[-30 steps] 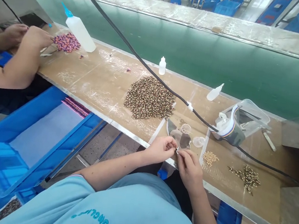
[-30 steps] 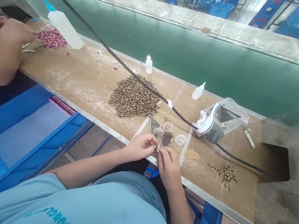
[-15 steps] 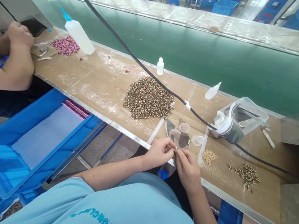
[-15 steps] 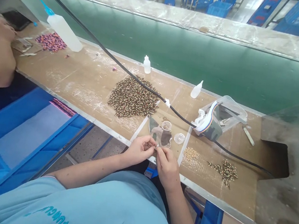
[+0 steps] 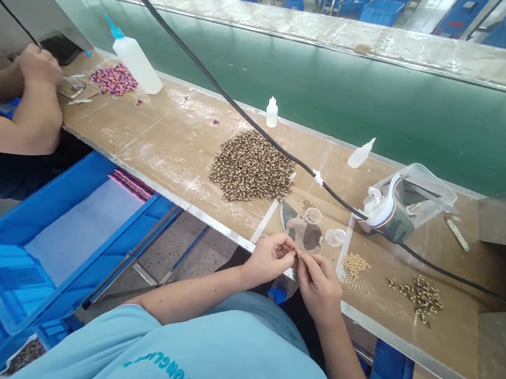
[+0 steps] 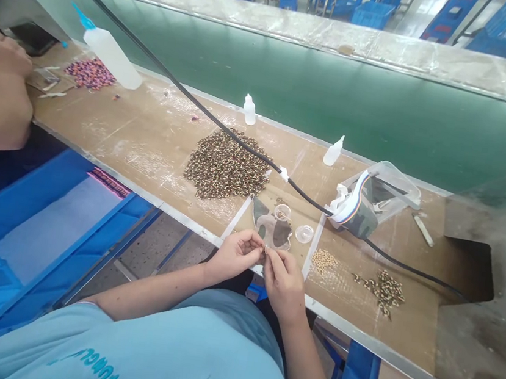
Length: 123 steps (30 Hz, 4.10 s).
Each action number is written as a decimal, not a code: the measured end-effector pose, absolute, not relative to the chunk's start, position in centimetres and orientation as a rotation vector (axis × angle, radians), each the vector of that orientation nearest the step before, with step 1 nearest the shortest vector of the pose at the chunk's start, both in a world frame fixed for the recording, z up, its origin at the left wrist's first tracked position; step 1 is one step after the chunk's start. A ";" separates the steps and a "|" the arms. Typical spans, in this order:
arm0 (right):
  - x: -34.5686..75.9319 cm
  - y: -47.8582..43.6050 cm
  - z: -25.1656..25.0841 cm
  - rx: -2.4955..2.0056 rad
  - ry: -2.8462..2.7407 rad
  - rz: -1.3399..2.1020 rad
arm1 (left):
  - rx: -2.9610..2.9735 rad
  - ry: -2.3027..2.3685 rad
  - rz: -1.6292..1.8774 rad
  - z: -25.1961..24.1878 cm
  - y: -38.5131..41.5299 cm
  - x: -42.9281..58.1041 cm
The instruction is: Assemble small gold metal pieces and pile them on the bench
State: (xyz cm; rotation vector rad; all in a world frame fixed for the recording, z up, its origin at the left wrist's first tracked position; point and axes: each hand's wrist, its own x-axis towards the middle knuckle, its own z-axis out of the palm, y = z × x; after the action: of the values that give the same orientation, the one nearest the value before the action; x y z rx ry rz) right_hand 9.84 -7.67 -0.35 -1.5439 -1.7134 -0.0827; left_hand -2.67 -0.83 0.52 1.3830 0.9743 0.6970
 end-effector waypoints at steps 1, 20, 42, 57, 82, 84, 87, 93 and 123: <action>9.9 -7.7 -0.4 -1.536 -1.720 -0.095 | 1.357 0.971 0.692 0.5 -0.8 -2.7; 10.6 -8.3 1.7 -1.620 -1.390 0.351 | 0.665 0.655 0.391 2.0 0.7 -3.5; 11.7 -7.8 1.8 -1.587 -1.875 -0.018 | 0.775 0.731 0.287 2.4 1.1 -2.8; 15.0 -9.3 1.4 -1.979 -1.876 -0.186 | 0.813 0.724 0.295 1.8 0.7 -3.1; 16.0 -9.8 2.0 -2.004 -1.725 0.184 | 0.797 0.654 0.351 1.3 0.5 -3.3; 15.9 -9.6 1.9 -1.969 -1.759 0.156 | 0.800 0.656 0.352 1.3 0.5 -3.3; 15.8 -9.5 1.7 -1.925 -1.819 0.078 | 0.800 0.652 0.365 1.4 0.5 -3.3; 15.8 -9.4 1.5 -1.935 -1.949 -0.067 | 0.817 0.652 0.370 1.5 0.3 -3.2; 15.2 -10.4 0.7 -1.926 -1.872 -0.375 | 0.810 0.678 0.366 1.4 0.2 -3.0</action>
State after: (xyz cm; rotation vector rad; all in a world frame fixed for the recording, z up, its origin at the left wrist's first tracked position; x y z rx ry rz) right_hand 15.22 -10.38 0.71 -1.9258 -1.8721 -0.3753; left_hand -3.02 0.20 1.40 0.8102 0.6781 0.3664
